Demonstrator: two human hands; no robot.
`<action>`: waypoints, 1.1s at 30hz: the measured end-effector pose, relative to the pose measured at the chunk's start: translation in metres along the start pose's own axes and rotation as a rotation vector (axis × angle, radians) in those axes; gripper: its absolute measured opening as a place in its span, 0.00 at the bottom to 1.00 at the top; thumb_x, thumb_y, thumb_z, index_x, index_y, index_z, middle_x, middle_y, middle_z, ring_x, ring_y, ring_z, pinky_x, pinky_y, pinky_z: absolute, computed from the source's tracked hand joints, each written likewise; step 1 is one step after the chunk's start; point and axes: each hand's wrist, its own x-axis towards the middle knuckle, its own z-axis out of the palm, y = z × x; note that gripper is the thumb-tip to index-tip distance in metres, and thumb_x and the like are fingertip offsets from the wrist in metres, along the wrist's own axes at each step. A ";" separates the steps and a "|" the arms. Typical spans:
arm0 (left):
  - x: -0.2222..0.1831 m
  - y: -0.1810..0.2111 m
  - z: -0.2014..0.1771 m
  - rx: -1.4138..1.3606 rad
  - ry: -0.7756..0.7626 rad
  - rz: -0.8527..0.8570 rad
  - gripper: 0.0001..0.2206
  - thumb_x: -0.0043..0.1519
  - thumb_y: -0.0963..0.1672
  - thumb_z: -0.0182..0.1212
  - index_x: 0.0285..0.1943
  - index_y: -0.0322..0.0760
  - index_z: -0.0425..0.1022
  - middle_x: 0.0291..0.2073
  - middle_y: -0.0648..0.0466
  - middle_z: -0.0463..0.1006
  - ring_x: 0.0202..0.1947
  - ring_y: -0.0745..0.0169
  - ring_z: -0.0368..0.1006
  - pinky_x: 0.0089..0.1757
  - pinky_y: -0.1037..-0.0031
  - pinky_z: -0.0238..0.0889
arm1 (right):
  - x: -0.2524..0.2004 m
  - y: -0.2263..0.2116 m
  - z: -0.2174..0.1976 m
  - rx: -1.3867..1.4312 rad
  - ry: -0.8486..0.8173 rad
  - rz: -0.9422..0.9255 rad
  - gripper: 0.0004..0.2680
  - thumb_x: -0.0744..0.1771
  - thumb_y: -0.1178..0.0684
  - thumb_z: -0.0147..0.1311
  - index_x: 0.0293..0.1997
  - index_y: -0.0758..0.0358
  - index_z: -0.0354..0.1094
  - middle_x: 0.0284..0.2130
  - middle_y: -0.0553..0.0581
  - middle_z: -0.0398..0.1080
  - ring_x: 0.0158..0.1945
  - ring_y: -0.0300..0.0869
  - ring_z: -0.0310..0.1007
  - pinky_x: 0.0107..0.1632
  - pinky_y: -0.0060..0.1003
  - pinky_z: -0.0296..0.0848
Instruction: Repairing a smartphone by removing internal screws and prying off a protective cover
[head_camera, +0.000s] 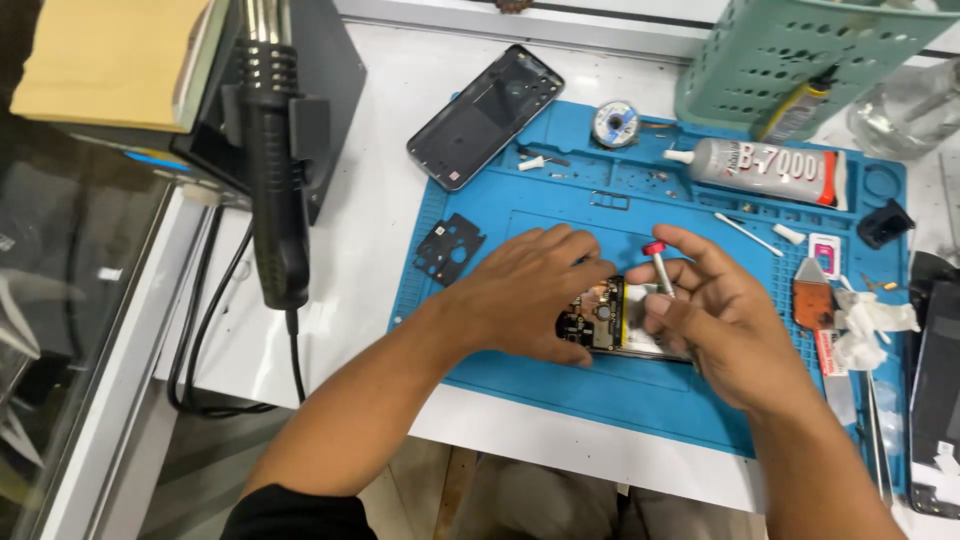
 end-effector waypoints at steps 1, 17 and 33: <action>0.001 0.001 -0.001 -0.015 -0.020 -0.030 0.41 0.44 0.60 0.79 0.63 0.43 0.70 0.53 0.50 0.70 0.53 0.49 0.67 0.47 0.55 0.64 | -0.001 -0.002 0.000 -0.013 0.006 0.003 0.25 0.64 0.62 0.53 0.72 0.59 0.57 0.47 0.63 0.71 0.31 0.44 0.69 0.24 0.29 0.61; 0.007 0.004 0.004 -0.121 0.025 -0.089 0.40 0.36 0.54 0.80 0.56 0.35 0.69 0.46 0.49 0.68 0.43 0.49 0.64 0.39 0.59 0.65 | 0.002 0.000 -0.019 -0.674 0.248 -0.449 0.16 0.72 0.62 0.46 0.70 0.69 0.57 0.47 0.60 0.70 0.51 0.40 0.73 0.51 0.31 0.69; 0.007 0.010 -0.006 -0.245 -0.066 -0.113 0.35 0.43 0.48 0.74 0.59 0.36 0.61 0.45 0.50 0.79 0.40 0.47 0.75 0.43 0.60 0.63 | -0.011 -0.014 -0.038 -0.878 0.439 -0.550 0.12 0.73 0.63 0.59 0.65 0.70 0.68 0.39 0.54 0.70 0.28 0.34 0.51 0.35 0.30 0.59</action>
